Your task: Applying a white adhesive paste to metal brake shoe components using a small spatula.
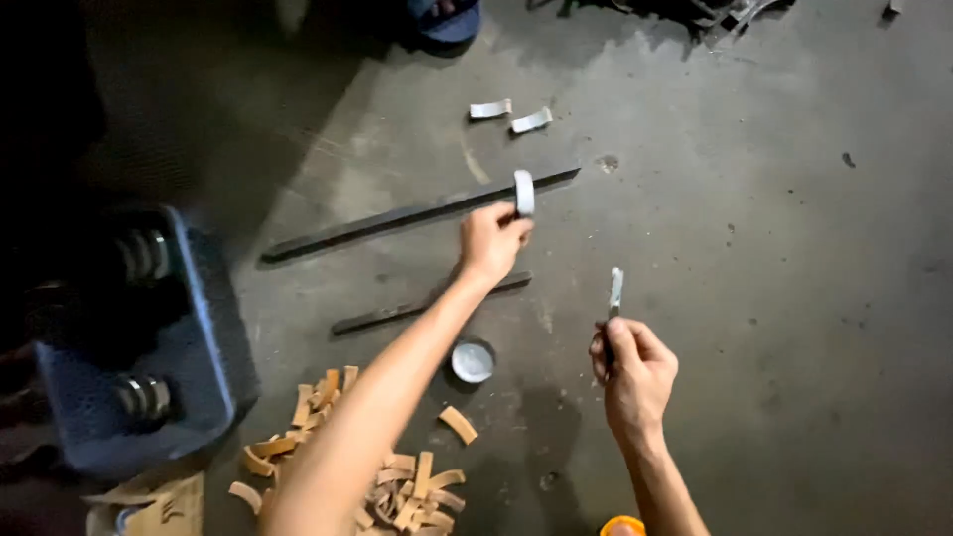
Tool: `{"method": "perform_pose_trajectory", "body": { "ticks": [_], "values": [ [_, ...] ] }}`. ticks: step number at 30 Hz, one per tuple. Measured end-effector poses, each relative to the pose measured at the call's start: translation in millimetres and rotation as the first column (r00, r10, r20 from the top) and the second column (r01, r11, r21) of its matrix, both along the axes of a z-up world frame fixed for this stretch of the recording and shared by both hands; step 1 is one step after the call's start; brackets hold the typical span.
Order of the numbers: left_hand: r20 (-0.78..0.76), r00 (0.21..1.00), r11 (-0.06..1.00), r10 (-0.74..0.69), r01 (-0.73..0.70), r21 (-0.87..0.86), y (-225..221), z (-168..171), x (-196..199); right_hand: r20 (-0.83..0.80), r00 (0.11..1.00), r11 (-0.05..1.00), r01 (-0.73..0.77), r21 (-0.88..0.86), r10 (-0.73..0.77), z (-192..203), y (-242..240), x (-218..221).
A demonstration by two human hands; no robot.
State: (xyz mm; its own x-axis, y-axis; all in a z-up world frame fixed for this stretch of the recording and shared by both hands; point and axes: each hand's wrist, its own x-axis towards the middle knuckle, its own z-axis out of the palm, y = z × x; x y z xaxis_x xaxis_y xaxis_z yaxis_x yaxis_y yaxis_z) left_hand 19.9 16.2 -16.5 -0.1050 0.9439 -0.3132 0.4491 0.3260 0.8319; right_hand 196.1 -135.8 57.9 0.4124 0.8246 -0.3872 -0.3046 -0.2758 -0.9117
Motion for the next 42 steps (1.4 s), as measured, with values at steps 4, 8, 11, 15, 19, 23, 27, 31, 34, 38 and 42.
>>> {"method": "perform_pose_trajectory", "body": {
  "ticks": [4, 8, 11, 15, 19, 23, 27, 31, 34, 38, 42],
  "values": [
    [0.158, 0.971, 0.984, 0.177, -0.179, -0.001, 40.4, -59.8, 63.9, -0.084, 0.992, 0.993, -0.102, -0.054, 0.097, -15.2, -1.5, 28.9],
    [0.392, 0.814, 0.899, 0.428, -0.429, -0.088, 58.5, -102.3, 84.7, -0.138, 0.989, 0.994, -0.067, -0.081, 0.055, -25.7, 1.1, 40.2],
    [0.169, 0.904, 0.919, 0.393, -0.392, -0.037, 54.8, -78.1, 80.6, -0.119, 0.990, 0.989, -0.086, -0.118, 0.072, -26.2, 3.9, 37.1],
    [-0.078, 0.955, 0.958, 0.286, -0.287, 0.005, 44.9, -89.7, 76.0, 0.005, 0.966, 0.964, -0.260, -0.052, 0.260, -30.6, 0.1, 31.3],
    [-0.141, 0.981, 0.960, -0.136, 0.165, 0.226, -3.7, -40.5, 17.4, 0.057, 0.963, 0.959, -0.254, -0.124, 0.262, -21.9, -3.0, 10.1],
    [-0.202, 0.851, 0.834, -0.485, 0.520, 0.186, -107.2, 52.8, -84.8, 0.071, 0.928, 0.930, -0.368, 0.008, 0.367, -4.3, -5.9, -38.3],
    [-0.214, 0.956, 0.887, -0.200, 0.269, 0.375, -178.0, 113.6, -226.9, 0.289, 0.797, 0.837, -0.547, -0.026, 0.530, 27.3, -4.2, -103.9],
    [-0.279, 0.768, 0.783, 0.576, -0.422, 0.456, -201.1, 78.3, -428.7, 0.436, 0.626, 0.740, -0.652, -0.163, 0.647, 40.3, -4.9, -150.0],
    [-0.385, 0.484, 0.600, 0.786, -0.448, 0.663, -210.9, 10.8, -547.2, 0.495, 0.542, 0.711, -0.655, -0.257, 0.679, 48.1, -9.7, -173.7],
    [-0.289, 0.413, 0.499, 0.864, -0.629, 0.596, -187.7, 0.3, -572.8, 0.516, 0.494, 0.695, -0.640, -0.329, 0.700, 55.8, -15.0, -188.7],
    [-0.457, 0.366, 0.577, 0.811, -0.629, 0.520, -176.6, -34.4, -596.9, 0.524, 0.503, 0.714, -0.602, -0.359, 0.687, 55.7, -15.0, -191.3]
  ]
}}
